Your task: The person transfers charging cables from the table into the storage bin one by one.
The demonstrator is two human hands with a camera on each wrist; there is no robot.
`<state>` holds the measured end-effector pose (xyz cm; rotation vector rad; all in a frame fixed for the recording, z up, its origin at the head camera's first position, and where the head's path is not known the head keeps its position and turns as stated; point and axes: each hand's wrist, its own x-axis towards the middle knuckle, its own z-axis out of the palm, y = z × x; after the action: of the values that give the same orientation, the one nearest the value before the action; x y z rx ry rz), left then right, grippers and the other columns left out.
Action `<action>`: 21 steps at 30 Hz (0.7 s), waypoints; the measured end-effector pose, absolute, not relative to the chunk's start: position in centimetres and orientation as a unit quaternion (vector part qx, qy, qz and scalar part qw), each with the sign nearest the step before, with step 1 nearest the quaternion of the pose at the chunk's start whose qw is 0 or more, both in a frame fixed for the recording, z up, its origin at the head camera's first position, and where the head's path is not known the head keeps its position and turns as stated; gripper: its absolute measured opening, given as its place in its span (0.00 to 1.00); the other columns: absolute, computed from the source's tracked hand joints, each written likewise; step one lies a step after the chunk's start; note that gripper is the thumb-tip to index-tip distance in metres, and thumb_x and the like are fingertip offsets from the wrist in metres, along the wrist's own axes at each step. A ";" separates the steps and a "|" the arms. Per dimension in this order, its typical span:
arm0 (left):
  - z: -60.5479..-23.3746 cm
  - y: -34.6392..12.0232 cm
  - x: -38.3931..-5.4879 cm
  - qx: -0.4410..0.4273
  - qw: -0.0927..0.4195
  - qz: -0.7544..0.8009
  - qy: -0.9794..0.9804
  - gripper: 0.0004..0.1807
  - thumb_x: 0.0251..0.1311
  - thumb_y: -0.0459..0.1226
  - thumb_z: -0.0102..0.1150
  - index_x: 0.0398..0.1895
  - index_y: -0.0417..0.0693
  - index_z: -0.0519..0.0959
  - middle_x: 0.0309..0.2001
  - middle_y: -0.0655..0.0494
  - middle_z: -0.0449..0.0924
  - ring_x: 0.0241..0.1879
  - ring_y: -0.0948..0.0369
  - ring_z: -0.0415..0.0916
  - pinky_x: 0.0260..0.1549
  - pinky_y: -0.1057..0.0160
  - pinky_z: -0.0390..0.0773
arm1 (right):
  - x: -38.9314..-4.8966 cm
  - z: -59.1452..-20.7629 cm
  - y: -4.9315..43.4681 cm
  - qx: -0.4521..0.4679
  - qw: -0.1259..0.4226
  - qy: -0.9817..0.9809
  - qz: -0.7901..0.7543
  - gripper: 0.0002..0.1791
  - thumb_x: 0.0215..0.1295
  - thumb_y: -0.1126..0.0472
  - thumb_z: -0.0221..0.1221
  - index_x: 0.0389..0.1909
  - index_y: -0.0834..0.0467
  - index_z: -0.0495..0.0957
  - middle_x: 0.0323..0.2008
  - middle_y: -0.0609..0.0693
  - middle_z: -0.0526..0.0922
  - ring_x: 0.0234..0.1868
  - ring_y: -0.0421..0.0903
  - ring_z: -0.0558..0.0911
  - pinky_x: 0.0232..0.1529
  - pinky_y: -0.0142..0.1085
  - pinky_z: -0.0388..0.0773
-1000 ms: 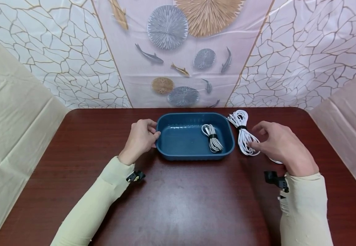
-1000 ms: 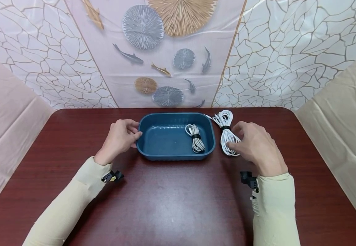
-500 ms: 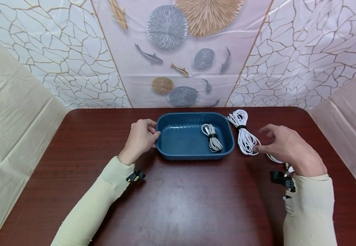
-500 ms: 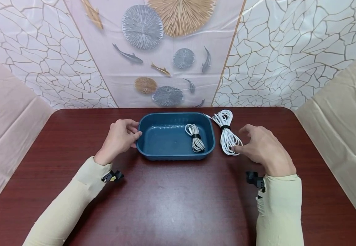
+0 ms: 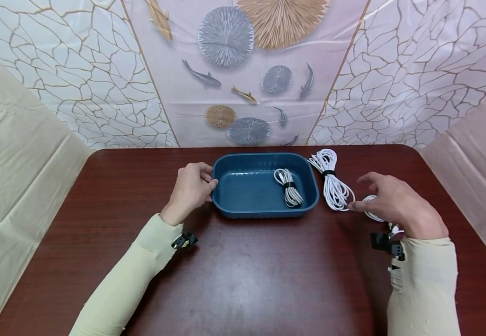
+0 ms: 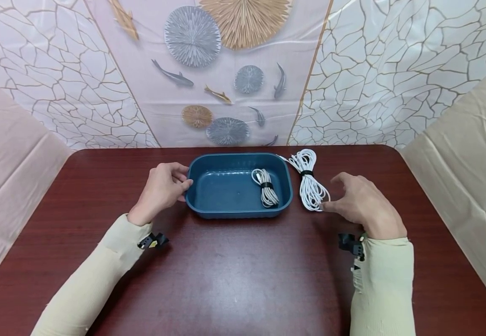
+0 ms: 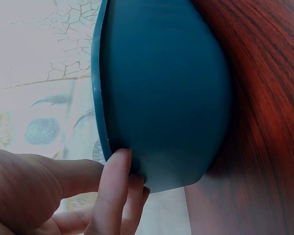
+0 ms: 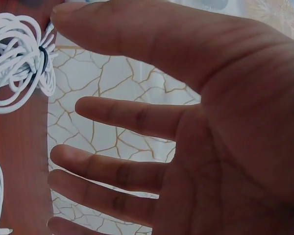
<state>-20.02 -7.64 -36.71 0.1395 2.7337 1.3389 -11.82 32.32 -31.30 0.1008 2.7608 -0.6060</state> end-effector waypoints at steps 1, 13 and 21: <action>-36.7 -7.6 -20.0 0.047 0.047 0.439 0.896 0.20 0.67 0.31 0.62 0.61 0.34 0.77 0.40 0.41 0.84 0.22 0.60 0.85 0.23 0.64 0.88 | -11.8 -31.3 32.4 0.039 0.163 0.961 -0.219 0.44 0.62 0.43 0.67 0.72 0.60 0.62 0.63 0.74 0.69 0.48 0.62 0.78 0.18 0.45 0.83; -36.8 -7.7 -20.0 0.045 0.048 0.439 0.896 0.20 0.68 0.31 0.62 0.62 0.34 0.77 0.41 0.40 0.84 0.22 0.60 0.85 0.23 0.65 0.88 | -11.9 -32.0 34.2 0.009 0.157 0.969 -0.193 0.45 0.59 0.44 0.70 0.69 0.65 0.65 0.55 0.73 0.77 0.43 0.54 0.81 0.31 0.36 0.78; -36.9 -7.7 -20.0 0.047 0.045 0.439 0.896 0.20 0.68 0.31 0.62 0.61 0.34 0.77 0.40 0.41 0.84 0.21 0.60 0.85 0.22 0.64 0.88 | -11.7 -32.1 35.0 0.015 0.163 0.967 -0.193 0.44 0.59 0.45 0.70 0.69 0.65 0.65 0.51 0.70 0.78 0.42 0.55 0.79 0.30 0.37 0.78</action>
<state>-19.99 -7.66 -36.88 0.1433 2.7379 1.3406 -11.66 34.96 -32.13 0.0424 2.7591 -0.5519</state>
